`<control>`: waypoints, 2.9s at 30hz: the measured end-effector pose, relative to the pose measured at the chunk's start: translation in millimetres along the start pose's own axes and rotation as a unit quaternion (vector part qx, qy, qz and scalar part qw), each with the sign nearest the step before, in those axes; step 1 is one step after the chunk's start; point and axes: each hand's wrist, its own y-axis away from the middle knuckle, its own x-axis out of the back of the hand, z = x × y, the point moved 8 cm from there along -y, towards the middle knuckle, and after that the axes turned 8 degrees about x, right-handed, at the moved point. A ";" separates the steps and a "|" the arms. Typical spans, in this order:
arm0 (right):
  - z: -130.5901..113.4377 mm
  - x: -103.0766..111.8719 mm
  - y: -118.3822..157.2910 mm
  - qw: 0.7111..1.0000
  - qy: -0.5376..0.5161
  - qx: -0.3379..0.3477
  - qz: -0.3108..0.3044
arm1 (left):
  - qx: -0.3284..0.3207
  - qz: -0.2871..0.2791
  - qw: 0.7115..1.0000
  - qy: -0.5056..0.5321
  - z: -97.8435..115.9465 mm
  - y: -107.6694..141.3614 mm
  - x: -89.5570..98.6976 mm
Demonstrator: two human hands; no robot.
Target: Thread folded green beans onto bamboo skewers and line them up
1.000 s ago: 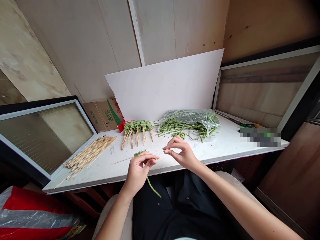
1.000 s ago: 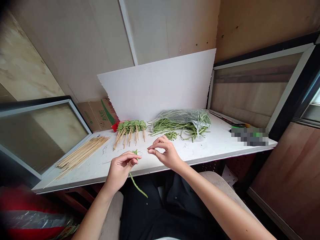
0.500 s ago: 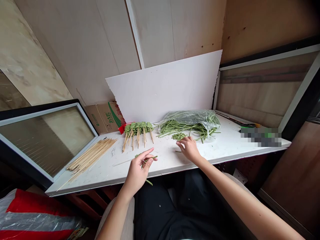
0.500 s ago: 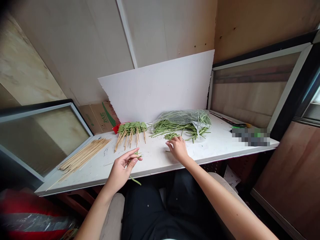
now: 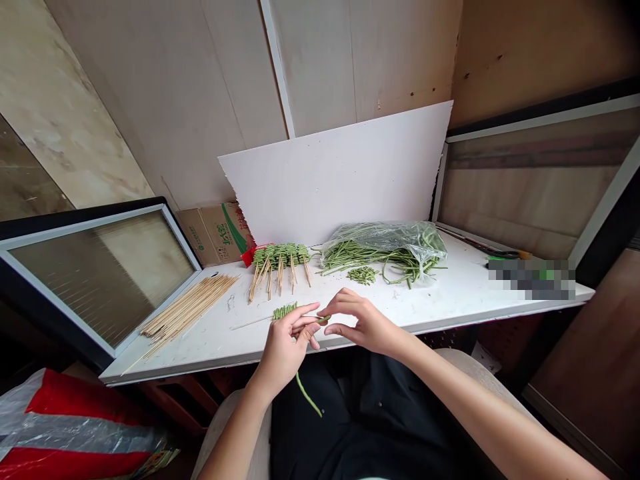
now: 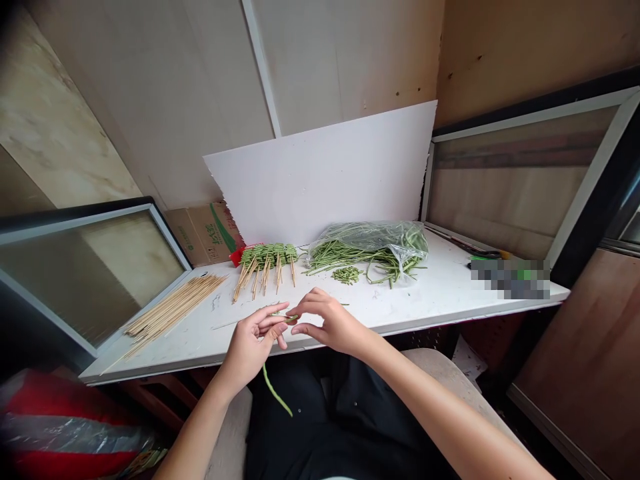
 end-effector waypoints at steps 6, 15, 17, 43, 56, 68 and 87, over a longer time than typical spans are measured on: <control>-16.4 1.3 -2.2 0.996 0.048 0.052 0.052 | -0.018 -0.007 1.000 -0.014 -1.9 -1.9 -2.3; -19.8 13.2 -5.2 0.992 0.082 0.045 0.081 | -0.069 0.084 0.992 -0.059 2.3 -2.4 12.0; -20.0 11.5 -4.8 0.992 0.085 0.049 0.079 | -0.080 0.089 0.991 -0.059 4.2 -1.5 11.6; 0.4 -7.6 2.8 0.966 -0.218 -0.064 0.126 | -0.136 0.013 0.991 -0.009 14.3 3.4 -4.6; 159.0 53.5 78.3 0.937 0.215 -0.254 0.107 | -0.063 0.060 0.996 -0.013 3.9 -5.7 10.9; 182.9 52.1 98.1 0.929 0.188 -0.311 0.067 | -0.029 0.006 1.000 0.010 -1.2 -5.6 1.7; -3.0 7.5 -0.5 0.991 -0.081 -0.072 0.074 | -0.029 -0.016 0.999 0.021 5.3 -0.9 -5.7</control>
